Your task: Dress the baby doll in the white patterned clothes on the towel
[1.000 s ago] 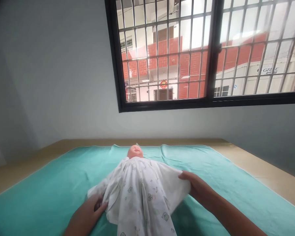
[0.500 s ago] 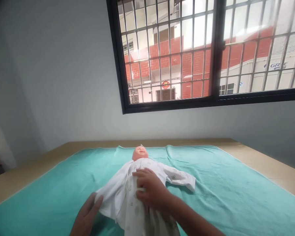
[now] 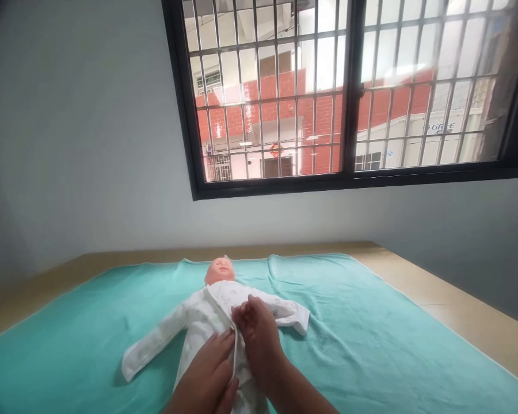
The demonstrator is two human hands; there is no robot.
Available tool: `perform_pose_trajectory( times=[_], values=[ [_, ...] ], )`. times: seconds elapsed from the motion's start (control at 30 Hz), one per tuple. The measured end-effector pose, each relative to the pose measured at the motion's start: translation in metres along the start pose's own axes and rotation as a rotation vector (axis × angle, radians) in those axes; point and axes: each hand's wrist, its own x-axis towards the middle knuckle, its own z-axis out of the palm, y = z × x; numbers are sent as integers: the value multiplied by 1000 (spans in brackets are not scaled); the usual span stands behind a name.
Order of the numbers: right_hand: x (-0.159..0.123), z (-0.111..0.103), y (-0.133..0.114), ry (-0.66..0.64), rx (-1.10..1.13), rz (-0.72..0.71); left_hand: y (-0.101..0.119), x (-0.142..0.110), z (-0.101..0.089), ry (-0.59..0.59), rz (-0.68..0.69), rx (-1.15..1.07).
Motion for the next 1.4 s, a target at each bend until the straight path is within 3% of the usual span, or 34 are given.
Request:
perform_pose_trajectory(
  times=[0.1, 0.17, 0.23, 0.3, 0.37, 0.43, 0.5, 0.6, 0.67, 0.77, 0.9, 1.1, 1.23, 1.4],
  values=[
    [9, -6, 2, 30, 121, 71, -1, -10, 11, -62, 119, 112],
    [14, -9, 1, -21, 78, 109, -2, -8, 6, -149, 177, 143],
    [19, -11, -2, -67, -24, 121, -3, 0, -6, -149, 143, 31],
    [27, -14, -7, -87, -238, 29, -10, 13, -24, -204, -81, -220],
    [39, -18, -10, -94, -541, -153, -27, 28, -45, -299, -484, -448],
    [54, -21, -12, -118, -845, -302, -53, 40, -60, -301, -826, -466],
    [72, -22, -11, -157, -1068, -346, -83, 47, -64, -282, -943, -355],
    [98, -17, -9, -280, -1231, -309, -117, 50, -46, -322, -916, -253],
    [112, -11, -7, -377, -1258, -276, -126, 54, -28, -367, -856, -277],
    [126, -5, -2, -421, -1267, -255, -123, 67, -4, -366, -862, -330],
    [134, -5, 7, -404, -1280, -268, -116, 83, 14, -301, -957, -407],
    [136, -1, 16, -290, -1311, -323, -116, 83, 17, -229, -1059, -548],
    [126, 13, 13, -250, -1428, -427, -119, 80, 7, -262, -1023, -630],
    [112, 28, 4, -303, -1646, -349, -125, 77, 0, -295, -1001, -685]
  ],
)
